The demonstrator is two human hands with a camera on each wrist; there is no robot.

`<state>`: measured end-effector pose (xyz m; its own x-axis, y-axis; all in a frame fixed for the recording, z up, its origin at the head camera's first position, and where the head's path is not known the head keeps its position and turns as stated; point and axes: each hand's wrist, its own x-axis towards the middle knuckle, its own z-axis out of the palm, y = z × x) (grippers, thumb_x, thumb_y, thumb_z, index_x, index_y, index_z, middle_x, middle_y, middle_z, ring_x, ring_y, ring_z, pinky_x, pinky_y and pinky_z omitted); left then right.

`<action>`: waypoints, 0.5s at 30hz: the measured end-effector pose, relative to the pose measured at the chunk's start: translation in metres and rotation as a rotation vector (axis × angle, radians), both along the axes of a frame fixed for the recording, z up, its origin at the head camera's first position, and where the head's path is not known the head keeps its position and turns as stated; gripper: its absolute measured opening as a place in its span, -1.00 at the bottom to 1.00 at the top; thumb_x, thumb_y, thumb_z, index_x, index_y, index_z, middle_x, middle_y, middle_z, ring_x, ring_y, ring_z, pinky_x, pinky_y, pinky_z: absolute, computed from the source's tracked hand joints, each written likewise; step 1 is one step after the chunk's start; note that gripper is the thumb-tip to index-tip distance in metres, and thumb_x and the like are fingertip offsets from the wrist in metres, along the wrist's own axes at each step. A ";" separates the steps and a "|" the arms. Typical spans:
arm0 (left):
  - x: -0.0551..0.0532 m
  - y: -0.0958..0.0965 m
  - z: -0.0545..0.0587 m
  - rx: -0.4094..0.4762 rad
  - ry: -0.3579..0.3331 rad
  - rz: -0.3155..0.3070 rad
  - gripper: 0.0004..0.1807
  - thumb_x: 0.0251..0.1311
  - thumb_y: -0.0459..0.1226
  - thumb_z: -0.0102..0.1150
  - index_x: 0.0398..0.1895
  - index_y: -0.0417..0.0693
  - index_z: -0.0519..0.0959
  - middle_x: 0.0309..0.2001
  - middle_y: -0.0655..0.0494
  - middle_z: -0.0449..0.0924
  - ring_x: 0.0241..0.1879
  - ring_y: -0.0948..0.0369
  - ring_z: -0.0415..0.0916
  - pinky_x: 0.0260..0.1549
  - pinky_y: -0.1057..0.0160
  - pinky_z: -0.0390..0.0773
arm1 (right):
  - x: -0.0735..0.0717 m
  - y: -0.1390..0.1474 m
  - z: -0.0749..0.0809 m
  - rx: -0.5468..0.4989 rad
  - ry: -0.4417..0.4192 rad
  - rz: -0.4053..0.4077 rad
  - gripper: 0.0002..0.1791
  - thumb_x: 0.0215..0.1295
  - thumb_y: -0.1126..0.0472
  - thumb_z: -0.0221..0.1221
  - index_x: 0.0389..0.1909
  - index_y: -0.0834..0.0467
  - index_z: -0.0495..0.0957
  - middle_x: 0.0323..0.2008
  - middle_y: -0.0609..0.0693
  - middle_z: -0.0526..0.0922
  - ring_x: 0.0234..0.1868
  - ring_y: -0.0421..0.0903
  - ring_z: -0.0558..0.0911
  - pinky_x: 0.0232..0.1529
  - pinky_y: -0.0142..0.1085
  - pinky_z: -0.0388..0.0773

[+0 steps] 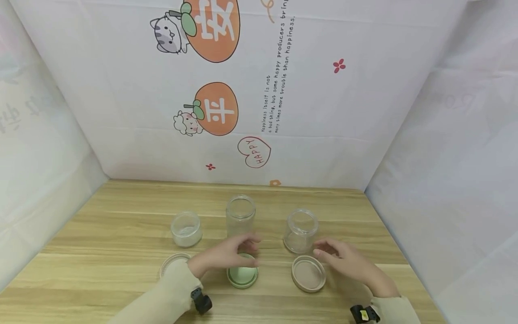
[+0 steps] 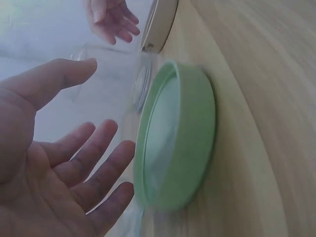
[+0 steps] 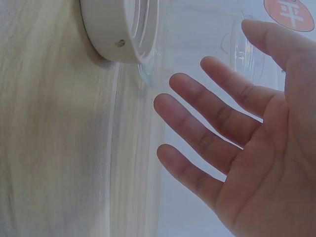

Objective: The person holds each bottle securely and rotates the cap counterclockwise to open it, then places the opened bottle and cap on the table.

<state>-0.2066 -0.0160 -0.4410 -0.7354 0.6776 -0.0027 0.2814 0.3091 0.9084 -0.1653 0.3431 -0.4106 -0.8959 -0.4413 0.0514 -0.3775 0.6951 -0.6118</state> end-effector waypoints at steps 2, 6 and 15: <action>0.001 -0.011 0.002 -0.003 0.000 0.004 -0.33 0.21 -0.22 0.40 0.34 -0.21 0.38 0.20 -0.11 0.52 0.19 0.08 0.50 0.18 0.23 0.45 | 0.000 0.001 -0.001 -0.004 0.005 0.000 -0.58 0.54 0.06 0.08 0.20 0.27 0.52 0.10 0.10 0.64 0.11 0.11 0.60 0.11 -0.07 0.55; 0.002 -0.032 0.006 -0.037 0.060 0.051 -0.36 0.21 -0.17 0.40 0.30 -0.22 0.43 0.14 -0.11 0.57 0.13 0.03 0.54 0.13 0.16 0.51 | -0.001 0.003 -0.001 -0.009 0.009 0.004 -0.59 0.54 0.07 0.08 0.20 0.26 0.52 0.11 0.11 0.64 0.13 0.13 0.60 0.11 -0.09 0.55; 0.004 -0.081 0.021 -0.048 0.100 0.168 -0.37 0.23 -0.10 0.39 0.29 -0.18 0.46 0.09 -0.11 0.57 0.09 0.01 0.54 0.12 0.03 0.51 | -0.002 0.005 -0.003 -0.013 0.006 -0.018 -0.61 0.54 0.07 0.08 0.20 0.24 0.53 0.10 0.06 0.64 0.10 -0.01 0.60 0.07 -0.19 0.57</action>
